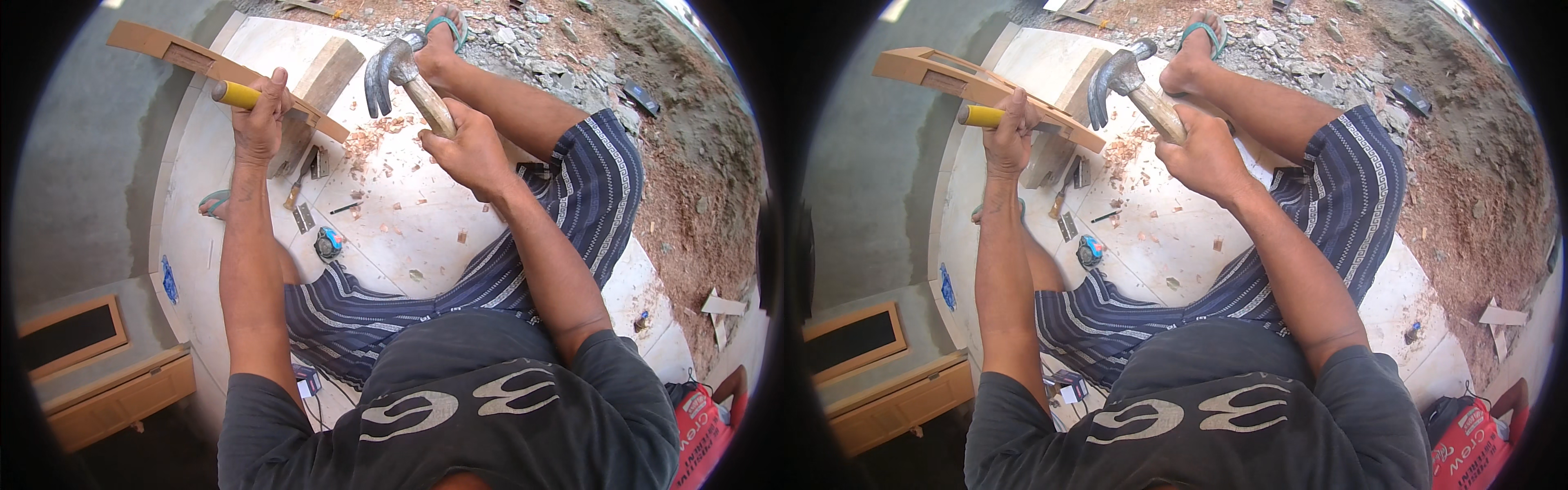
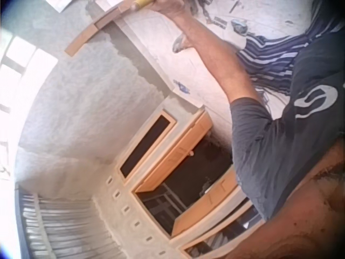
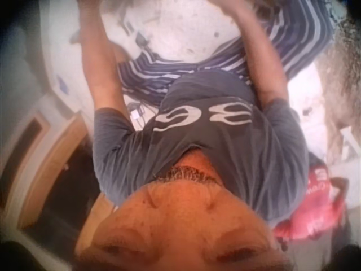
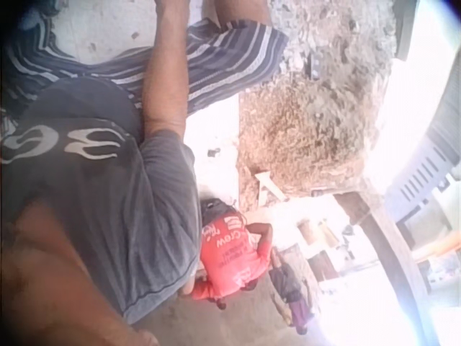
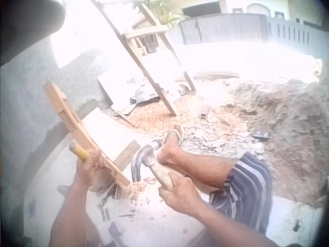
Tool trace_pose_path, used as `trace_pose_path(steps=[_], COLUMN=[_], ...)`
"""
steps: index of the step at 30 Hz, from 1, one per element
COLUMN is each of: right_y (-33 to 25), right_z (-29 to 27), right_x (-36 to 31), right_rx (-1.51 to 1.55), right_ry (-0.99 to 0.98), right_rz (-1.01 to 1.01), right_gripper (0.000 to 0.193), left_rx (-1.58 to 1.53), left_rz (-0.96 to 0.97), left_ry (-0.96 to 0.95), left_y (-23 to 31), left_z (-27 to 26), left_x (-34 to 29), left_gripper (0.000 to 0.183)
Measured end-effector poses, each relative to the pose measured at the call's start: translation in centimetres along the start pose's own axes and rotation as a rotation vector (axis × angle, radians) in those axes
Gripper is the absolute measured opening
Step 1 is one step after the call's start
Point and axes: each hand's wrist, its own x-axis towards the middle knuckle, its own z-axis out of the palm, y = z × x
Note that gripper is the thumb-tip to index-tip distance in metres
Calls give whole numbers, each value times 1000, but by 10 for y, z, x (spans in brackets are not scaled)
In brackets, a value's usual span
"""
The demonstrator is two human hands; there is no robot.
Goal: The person sits on the floor and uses a hammer and chisel to carve and shape a wooden frame. They repeatedly strike the chisel with the hammer, remove wood shavings, and adjust the frame's position to continue shaping it.
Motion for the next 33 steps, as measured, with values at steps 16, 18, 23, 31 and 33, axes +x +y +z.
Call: trace_pose_path(steps=[16, 18, 23, 31, 33], right_y=[-4, -3, 1, 1, -1], right_z=[1, 1, 3, 6, 6], right_x=[-4, -3, -3, -3, -4], right_rx=[-97, -93, -70, -21, 0], right_ry=[-28, -23, -19, -25, -19], right_rz=[-82, -85, -87, -136, -163], right_gripper=[25, 25, 25, 35, 36], left_rx=[248, 256, 270, 445, 484], left_rz=[74, 75, 63, 73, 64], left_ry=[-45, -46, -56, -81, -109], left_y=[7, 7, 3, 7, 4], left_z=[17, 17, 15, 30, 29], left_x=[-4, -3, -3, -5, -5], left_gripper=[47, 47, 45, 44, 43])
